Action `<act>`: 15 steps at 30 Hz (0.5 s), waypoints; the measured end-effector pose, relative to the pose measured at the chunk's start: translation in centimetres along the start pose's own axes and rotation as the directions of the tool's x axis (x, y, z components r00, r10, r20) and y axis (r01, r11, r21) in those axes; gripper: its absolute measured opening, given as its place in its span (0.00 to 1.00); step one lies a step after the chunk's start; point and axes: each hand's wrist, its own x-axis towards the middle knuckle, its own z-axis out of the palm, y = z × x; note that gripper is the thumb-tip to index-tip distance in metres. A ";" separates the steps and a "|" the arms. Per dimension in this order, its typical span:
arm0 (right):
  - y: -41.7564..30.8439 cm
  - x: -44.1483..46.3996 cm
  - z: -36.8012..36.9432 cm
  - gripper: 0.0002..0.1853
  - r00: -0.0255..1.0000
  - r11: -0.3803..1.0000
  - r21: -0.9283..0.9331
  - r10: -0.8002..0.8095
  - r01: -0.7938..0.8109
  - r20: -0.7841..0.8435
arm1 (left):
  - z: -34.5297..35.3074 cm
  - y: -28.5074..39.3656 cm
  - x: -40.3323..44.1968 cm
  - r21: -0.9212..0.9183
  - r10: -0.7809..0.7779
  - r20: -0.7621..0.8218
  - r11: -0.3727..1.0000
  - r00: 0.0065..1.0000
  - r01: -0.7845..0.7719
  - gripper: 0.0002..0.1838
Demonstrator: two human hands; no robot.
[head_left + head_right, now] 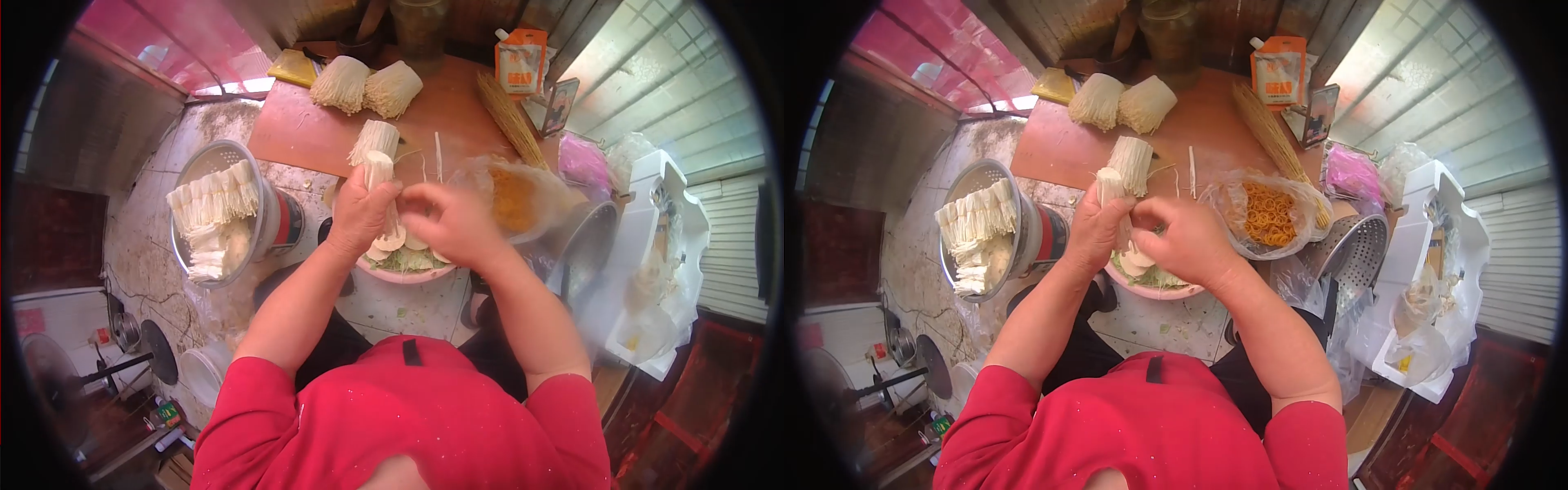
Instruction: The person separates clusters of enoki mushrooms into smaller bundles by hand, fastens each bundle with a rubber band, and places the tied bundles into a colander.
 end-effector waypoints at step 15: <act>0.9 0.4 -1.7 0.12 0.985 0.975 0.216 0.084 -0.050 -0.151 | 0.8 1.0 -0.4 0.296 -0.108 0.390 0.955 0.915 -0.014 0.12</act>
